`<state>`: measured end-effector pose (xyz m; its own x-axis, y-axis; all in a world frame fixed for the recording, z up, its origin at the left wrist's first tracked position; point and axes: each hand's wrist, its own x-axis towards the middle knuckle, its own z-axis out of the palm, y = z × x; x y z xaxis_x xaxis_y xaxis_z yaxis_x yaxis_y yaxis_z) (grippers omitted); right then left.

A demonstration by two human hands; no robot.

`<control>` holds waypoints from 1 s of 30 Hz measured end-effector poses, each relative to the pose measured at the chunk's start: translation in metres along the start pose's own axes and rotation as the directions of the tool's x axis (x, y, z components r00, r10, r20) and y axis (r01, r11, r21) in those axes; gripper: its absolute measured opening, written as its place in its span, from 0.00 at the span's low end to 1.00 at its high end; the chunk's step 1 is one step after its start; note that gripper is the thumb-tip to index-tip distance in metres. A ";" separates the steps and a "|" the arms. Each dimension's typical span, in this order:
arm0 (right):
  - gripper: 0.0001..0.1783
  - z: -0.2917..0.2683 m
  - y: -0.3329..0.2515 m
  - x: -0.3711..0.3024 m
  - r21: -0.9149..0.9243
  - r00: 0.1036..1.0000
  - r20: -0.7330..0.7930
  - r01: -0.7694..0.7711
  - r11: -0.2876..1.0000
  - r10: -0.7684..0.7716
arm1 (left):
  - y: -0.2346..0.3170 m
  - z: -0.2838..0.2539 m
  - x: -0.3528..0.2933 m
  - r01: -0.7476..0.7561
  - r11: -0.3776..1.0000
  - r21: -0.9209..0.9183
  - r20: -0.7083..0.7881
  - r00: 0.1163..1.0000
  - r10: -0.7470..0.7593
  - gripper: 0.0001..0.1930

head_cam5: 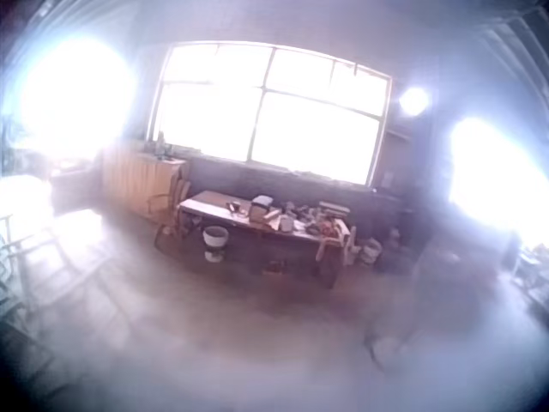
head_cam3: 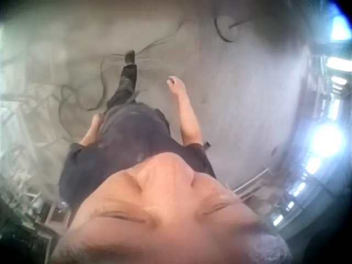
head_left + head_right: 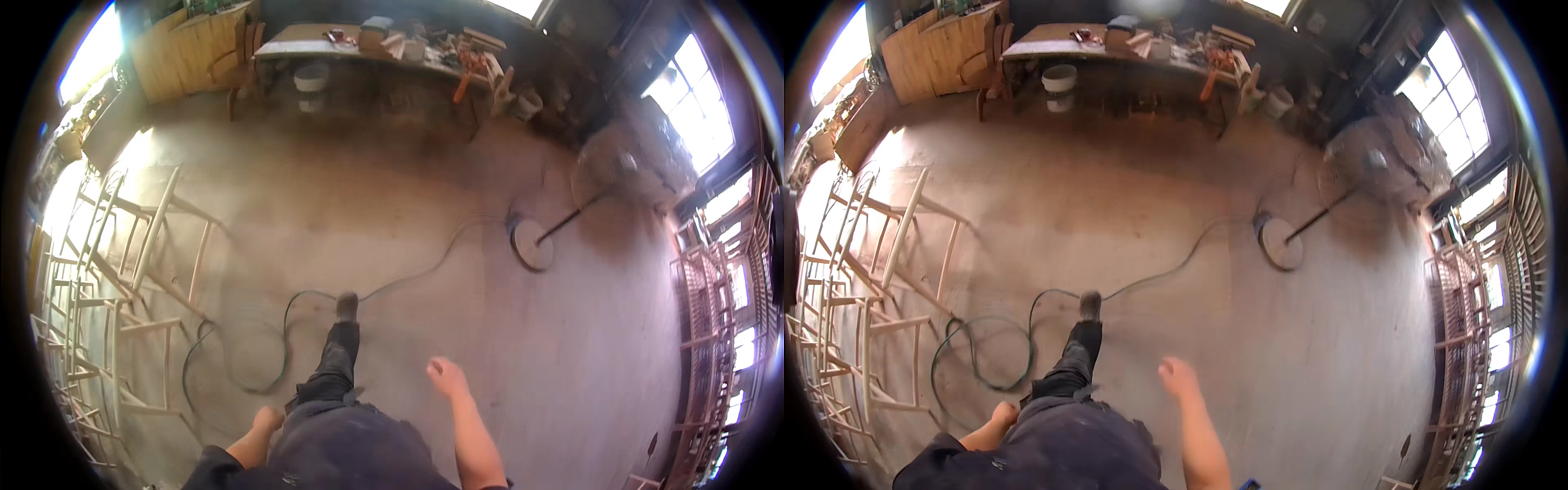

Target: The person retrieves a drill bit from a workbench and walks to a wooden chair frame. They use a pneumatic drill to fasten the chair's back slats to the frame, working alongside another person who assists with the assembly. The person then returns to the workbench to change the drill bit and continues working on the chair.

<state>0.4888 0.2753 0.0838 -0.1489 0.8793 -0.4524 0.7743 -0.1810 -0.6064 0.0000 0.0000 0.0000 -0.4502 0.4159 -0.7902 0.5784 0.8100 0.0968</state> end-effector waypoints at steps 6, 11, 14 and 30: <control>0.20 -0.033 0.021 0.136 -0.191 0.959 0.120 -0.230 0.954 0.255 | 0.159 -0.102 0.170 0.006 1.000 0.020 -0.013 1.000 -0.005 0.20; 0.28 -0.041 0.032 0.137 -0.263 0.671 0.395 -0.571 0.778 0.627 | 0.359 -0.281 0.272 -0.059 0.977 -0.206 0.000 0.998 0.060 0.22; 0.28 -0.076 -0.025 0.225 -0.069 0.778 0.325 -0.547 0.834 0.537 | 0.472 -0.389 0.345 -0.315 0.899 -0.304 -0.263 0.935 0.239 0.21; 0.20 -0.300 -0.092 0.912 -0.046 0.983 -0.090 -0.163 0.985 0.159 | 0.790 -0.566 0.492 -0.175 0.984 0.014 -0.070 0.982 0.176 0.17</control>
<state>0.4661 1.2264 -0.0765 0.0323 0.8756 -0.4820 0.8156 -0.3018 -0.4936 -0.1496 1.0790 0.0304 -0.3877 0.5796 -0.7167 0.6580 0.7186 0.2252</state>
